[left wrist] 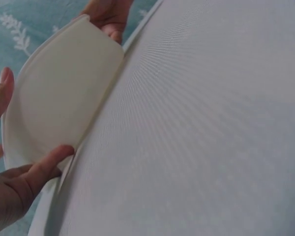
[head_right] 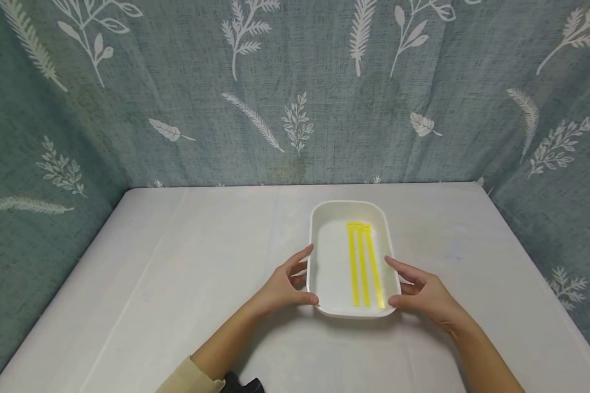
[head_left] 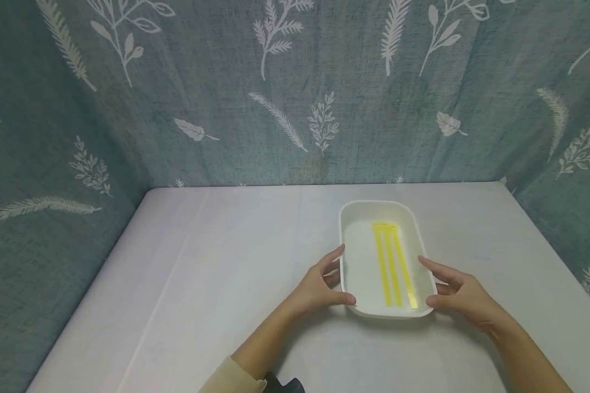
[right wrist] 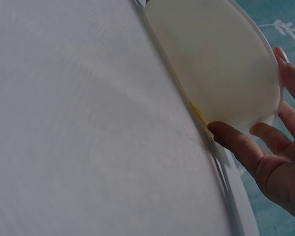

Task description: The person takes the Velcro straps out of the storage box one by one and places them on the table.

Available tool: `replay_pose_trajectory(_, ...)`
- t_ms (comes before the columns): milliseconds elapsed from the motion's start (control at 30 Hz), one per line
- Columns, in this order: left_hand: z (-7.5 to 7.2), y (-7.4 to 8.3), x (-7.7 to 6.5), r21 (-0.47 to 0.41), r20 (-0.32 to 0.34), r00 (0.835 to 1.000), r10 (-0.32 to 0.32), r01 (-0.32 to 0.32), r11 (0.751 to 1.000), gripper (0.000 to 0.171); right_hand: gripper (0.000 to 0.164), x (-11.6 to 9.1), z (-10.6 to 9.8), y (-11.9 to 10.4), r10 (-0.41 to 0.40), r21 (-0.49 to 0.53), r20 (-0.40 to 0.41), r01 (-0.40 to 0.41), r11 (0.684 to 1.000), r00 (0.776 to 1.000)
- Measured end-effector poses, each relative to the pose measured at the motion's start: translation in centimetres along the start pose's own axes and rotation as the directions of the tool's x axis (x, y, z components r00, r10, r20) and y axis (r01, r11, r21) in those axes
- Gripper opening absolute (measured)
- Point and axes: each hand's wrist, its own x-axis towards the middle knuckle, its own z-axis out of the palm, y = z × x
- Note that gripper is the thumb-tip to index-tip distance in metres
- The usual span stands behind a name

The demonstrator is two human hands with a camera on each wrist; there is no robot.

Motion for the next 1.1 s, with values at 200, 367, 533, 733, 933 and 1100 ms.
replay_pose_trajectory(200,-0.4,0.1,-0.3,0.025,-0.012,1.000,-0.001,0.001,1.000,0.105,0.078,0.2,0.6,-0.3,0.023,-0.025,-0.012,-0.023,0.999,1.000)
replay_pose_trajectory(367,-0.7,0.2,-0.7,0.014,-0.006,1.000,-0.007,0.007,1.000,0.106,0.078,0.4,0.9,-0.2,0.028,-0.025,-0.004,-0.028,0.999,1.000)
replay_pose_trajectory(533,-1.1,0.1,-1.2,-0.003,0.007,1.000,-0.004,0.004,1.000,0.108,0.079,0.5,1.4,-0.2,0.042,-0.021,-0.010,-0.042,0.999,0.999)
replay_pose_trajectory(733,-1.8,0.1,-2.0,-0.005,0.011,1.000,-0.004,0.004,1.000,0.108,0.081,0.9,2.1,-0.1,0.045,-0.017,0.000,-0.045,0.999,0.999)
replay_pose_trajectory(933,-2.5,0.1,-2.8,-0.023,0.008,1.000,-0.014,0.014,1.000,0.109,0.081,1.0,2.9,0.1,0.021,0.004,0.028,-0.021,1.000,0.999)
replay_pose_trajectory(1100,-3.4,0.2,-3.1,-0.030,0.022,1.000,-0.013,0.014,0.999,0.108,0.079,1.3,3.4,0.1,-0.012,0.007,0.047,0.012,1.000,0.999)
